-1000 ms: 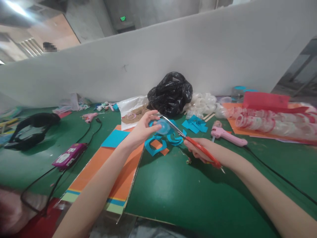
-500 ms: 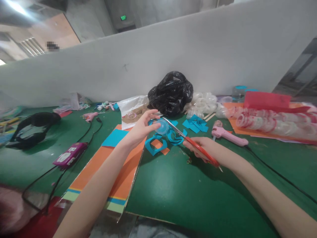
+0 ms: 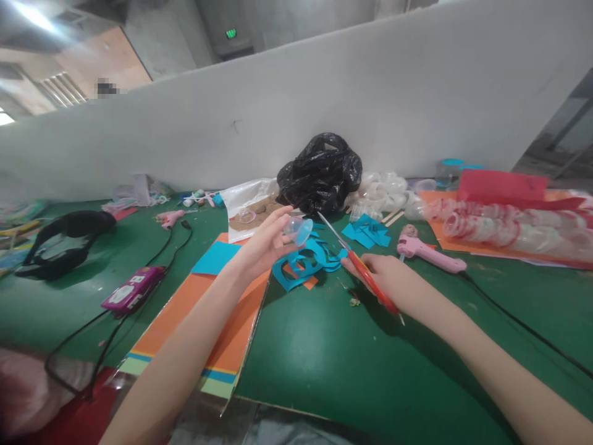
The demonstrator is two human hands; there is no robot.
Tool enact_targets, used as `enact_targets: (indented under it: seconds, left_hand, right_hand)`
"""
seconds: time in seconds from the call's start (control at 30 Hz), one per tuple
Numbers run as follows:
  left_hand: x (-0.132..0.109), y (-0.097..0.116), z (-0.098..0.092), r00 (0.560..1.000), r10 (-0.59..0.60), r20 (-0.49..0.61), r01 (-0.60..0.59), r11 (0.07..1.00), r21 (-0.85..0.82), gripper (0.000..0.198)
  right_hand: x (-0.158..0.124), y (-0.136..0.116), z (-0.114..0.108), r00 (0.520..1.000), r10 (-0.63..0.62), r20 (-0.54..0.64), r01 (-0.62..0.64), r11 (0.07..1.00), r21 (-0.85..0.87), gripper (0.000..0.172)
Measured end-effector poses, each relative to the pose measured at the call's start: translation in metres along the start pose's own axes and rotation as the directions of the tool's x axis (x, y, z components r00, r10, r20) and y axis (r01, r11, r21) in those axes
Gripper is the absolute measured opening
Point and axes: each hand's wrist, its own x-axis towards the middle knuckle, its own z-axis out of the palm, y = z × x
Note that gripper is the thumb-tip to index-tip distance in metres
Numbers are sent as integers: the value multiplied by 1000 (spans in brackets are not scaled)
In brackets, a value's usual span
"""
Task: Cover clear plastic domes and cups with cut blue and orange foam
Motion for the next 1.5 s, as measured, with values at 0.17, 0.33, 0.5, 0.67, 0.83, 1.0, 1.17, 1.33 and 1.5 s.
enact_targets:
  seconds: [0.17,0.33,0.5,0.67,0.83,1.0,1.17,1.33,1.5]
  left_hand:
    - [2,-3,3,998,-2,-64,-1,999,-52,33]
    - [4,-6,5,996,24,-91,-29,998,-53,23]
    - [5,-13,5,999,-2,-53,1,1000,-13,25]
    - [4,-17,5,998,-65,-14,65,998,2,25]
    - [4,-20,6,996,-92,6,92,995,42,32]
    - [6,-29,3,992,-105,72,96,989,113,40]
    - [6,-35,5,988,-125,87,111,982,150,43]
    - [0,-34,13,985,-139,106,114,970,212,46]
    - [-4,-30,19,987,-125,104,94,961,262,45]
  right_hand:
    - [-1,-6,0,996,2,-92,-32,945,-327,47]
    - [-2,-5,8,995,18,-102,-62,895,-442,47]
    - [-6,-4,15,985,-42,-167,-30,915,-403,40]
    - [-8,-1,23,970,-150,-190,58,907,-418,36]
    - [-4,8,27,806,-562,-185,362,716,-598,34]
    - [1,7,28,791,-558,-251,476,819,-321,33]
    - [-1,-1,35,908,-360,-214,376,926,37,40]
    - [-6,-11,35,935,-324,-140,351,902,252,36]
    - [-6,-12,32,933,-323,-159,357,888,290,31]
